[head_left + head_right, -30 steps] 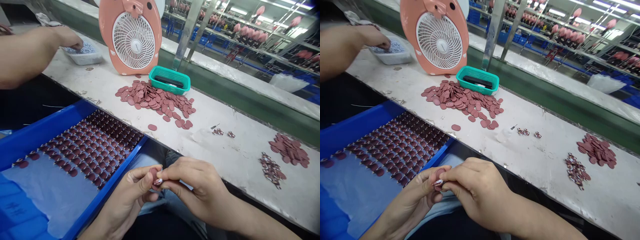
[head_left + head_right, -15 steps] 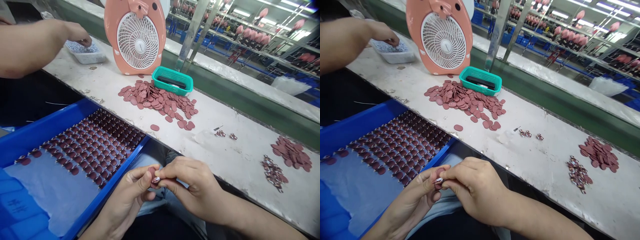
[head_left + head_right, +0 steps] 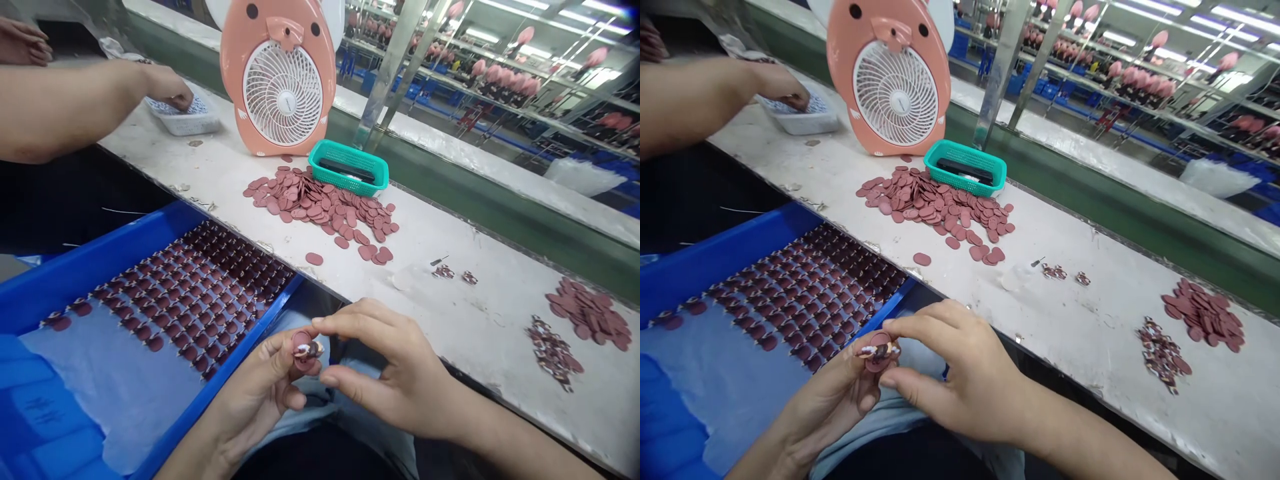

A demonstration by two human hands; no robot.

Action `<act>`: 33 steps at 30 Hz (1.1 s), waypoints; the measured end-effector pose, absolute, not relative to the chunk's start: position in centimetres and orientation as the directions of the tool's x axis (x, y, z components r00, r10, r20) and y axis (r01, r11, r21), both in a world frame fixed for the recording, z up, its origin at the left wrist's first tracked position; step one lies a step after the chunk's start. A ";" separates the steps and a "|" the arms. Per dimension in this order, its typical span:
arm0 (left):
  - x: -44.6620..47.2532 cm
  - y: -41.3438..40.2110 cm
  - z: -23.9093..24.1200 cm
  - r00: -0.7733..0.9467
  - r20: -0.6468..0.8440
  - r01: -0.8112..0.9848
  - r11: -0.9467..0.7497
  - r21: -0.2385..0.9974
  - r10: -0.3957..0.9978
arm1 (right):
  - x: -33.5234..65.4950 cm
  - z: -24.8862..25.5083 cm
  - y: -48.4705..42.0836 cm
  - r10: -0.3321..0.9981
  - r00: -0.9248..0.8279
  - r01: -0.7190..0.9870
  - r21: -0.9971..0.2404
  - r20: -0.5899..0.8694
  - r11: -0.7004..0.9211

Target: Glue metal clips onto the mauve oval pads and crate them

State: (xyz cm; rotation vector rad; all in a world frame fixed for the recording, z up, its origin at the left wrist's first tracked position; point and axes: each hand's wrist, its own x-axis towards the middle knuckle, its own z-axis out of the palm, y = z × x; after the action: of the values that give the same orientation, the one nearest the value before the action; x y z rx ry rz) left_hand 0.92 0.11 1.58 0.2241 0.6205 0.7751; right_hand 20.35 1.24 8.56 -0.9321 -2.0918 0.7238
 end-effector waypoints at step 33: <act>-2.6 0.2 -0.8 -0.350 -0.446 -0.305 0.350 0.886 0.824 | 12.2 0.0 2.4 0.577 -0.384 0.522 -0.346 0.721 0.780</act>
State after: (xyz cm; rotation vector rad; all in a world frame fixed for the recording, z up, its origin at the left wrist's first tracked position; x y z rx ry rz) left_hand -2.56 0.23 -0.76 0.4940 1.4947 1.2677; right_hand 12.15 2.43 -0.04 -0.8184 -2.0587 0.0762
